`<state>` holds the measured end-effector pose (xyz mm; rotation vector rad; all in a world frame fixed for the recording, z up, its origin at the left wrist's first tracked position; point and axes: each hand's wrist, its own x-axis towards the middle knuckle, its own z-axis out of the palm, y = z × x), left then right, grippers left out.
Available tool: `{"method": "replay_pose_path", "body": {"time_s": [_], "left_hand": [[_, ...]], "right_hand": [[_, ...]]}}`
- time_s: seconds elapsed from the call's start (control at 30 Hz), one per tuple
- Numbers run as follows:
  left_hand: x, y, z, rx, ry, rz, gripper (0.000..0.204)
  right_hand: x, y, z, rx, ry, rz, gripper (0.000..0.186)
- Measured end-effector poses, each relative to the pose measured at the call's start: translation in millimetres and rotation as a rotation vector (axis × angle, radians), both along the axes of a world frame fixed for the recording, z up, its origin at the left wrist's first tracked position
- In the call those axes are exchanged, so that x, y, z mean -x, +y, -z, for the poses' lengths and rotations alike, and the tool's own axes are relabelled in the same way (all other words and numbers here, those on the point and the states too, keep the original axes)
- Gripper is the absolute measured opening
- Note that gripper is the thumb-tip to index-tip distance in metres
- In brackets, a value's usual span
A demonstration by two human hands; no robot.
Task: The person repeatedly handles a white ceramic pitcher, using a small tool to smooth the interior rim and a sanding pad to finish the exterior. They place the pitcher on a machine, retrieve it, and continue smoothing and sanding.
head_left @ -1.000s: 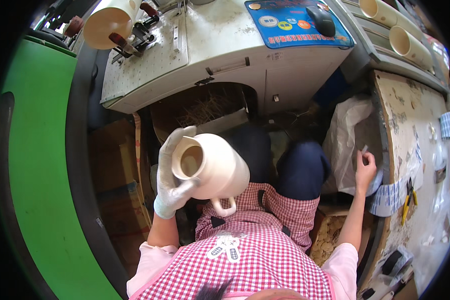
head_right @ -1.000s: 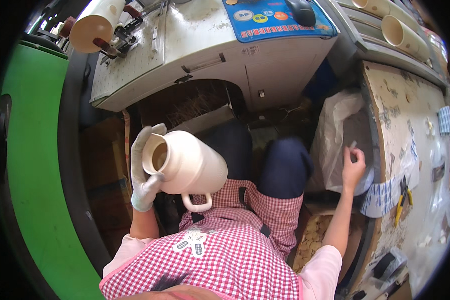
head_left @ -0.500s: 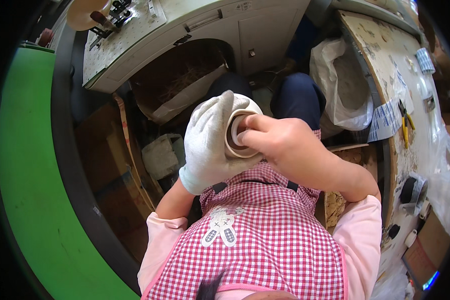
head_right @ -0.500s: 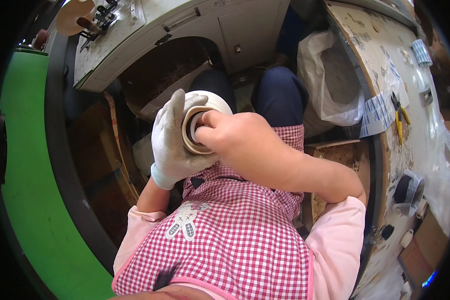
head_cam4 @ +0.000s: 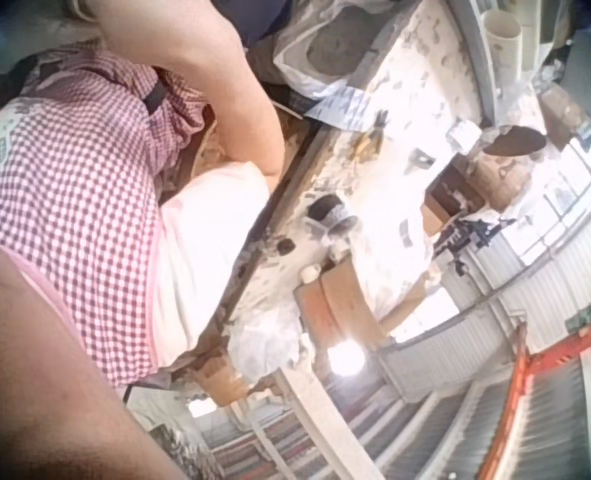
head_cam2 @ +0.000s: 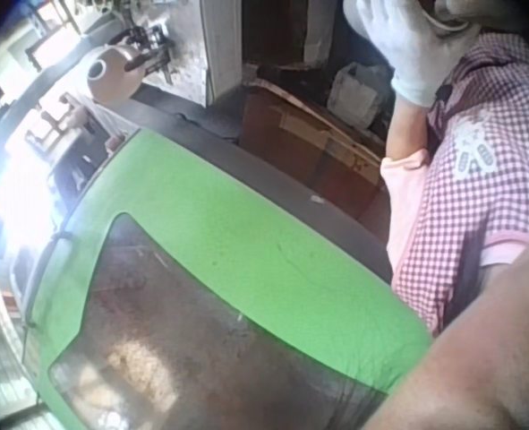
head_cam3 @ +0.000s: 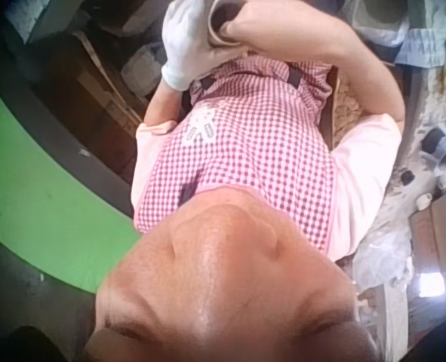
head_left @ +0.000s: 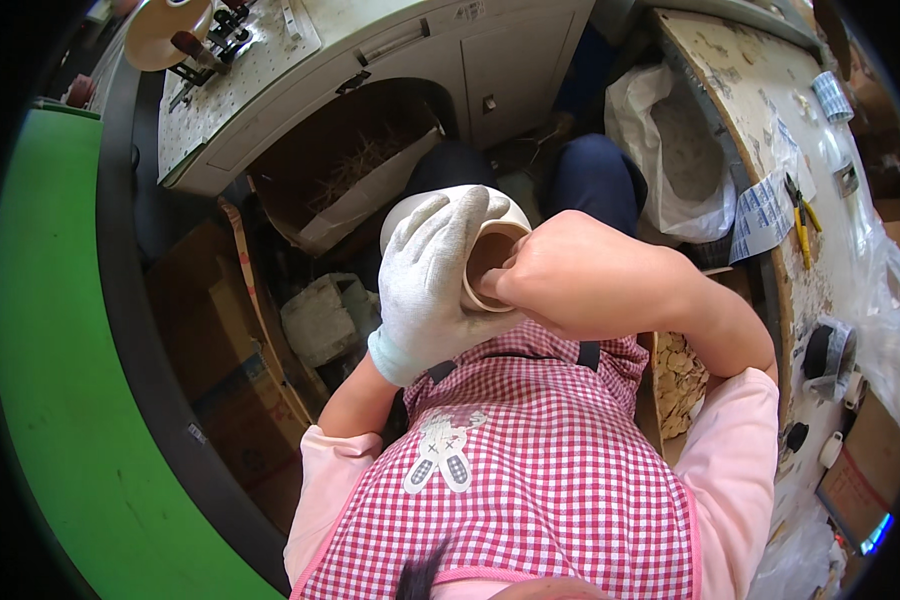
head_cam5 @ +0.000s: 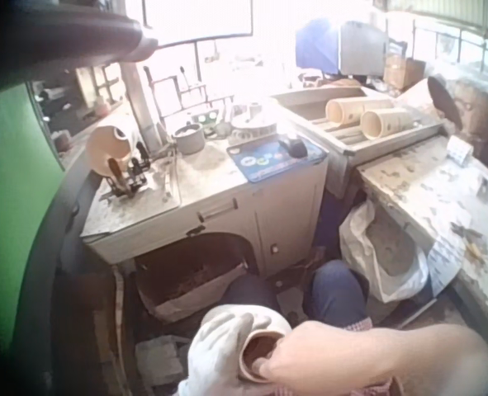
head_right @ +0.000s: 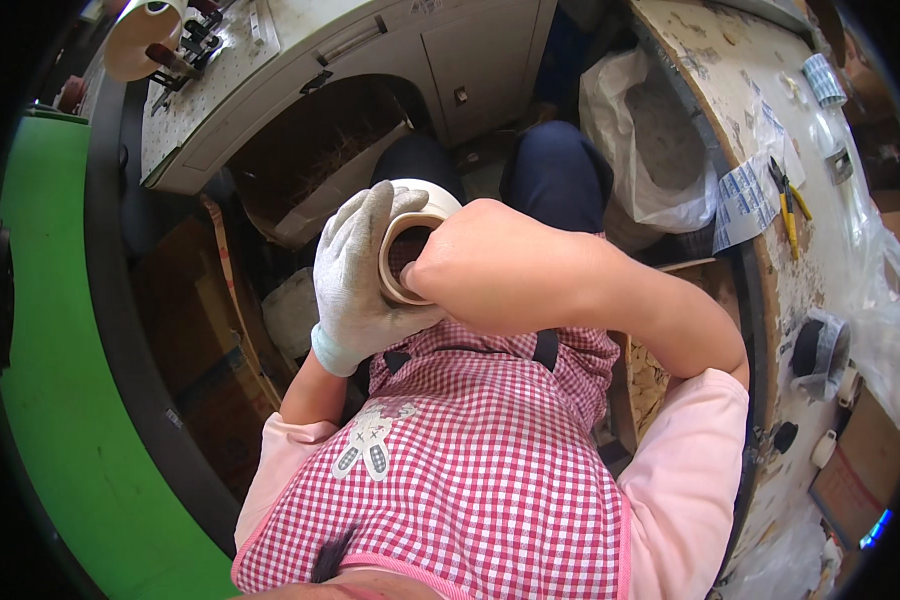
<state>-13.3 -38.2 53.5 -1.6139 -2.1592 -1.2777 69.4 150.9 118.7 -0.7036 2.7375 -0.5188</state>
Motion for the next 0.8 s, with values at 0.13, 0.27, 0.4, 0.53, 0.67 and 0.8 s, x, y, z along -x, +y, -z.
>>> {"method": "replay_pose_path", "body": {"time_s": [0.13, 0.27, 0.4, 0.53, 0.67, 0.8], "left_hand": [[1.8, 9.6, -3.3, -0.001, 0.048, 0.020, 0.096], [7.6, 16.6, -2.1, -0.019, 0.026, 0.063, 0.101], [28.0, 3.7, 6.6, -0.163, -0.204, -0.029, 0.085], [56.1, -24.1, 16.8, -0.056, -0.776, -0.401, 0.032], [28.8, -8.7, 50.5, 0.118, -1.600, 0.060, 0.062], [21.8, 11.5, 80.9, -0.452, -1.869, 0.500, 0.074]], "right_hand": [[2.6, 6.9, -2.2, 0.028, -0.071, 0.010, 0.016], [-6.1, 19.8, 9.7, 0.229, -0.050, 0.048, 0.014], [-24.3, 37.3, 32.2, 0.444, 0.227, 0.330, 0.025], [-33.8, 81.8, 51.0, 0.975, 0.213, 1.033, 0.030], [-33.8, 106.9, 60.8, 0.895, 0.271, 1.016, 0.028], [-8.3, 106.2, 30.7, 0.183, 0.609, 0.768, 0.030]]}}
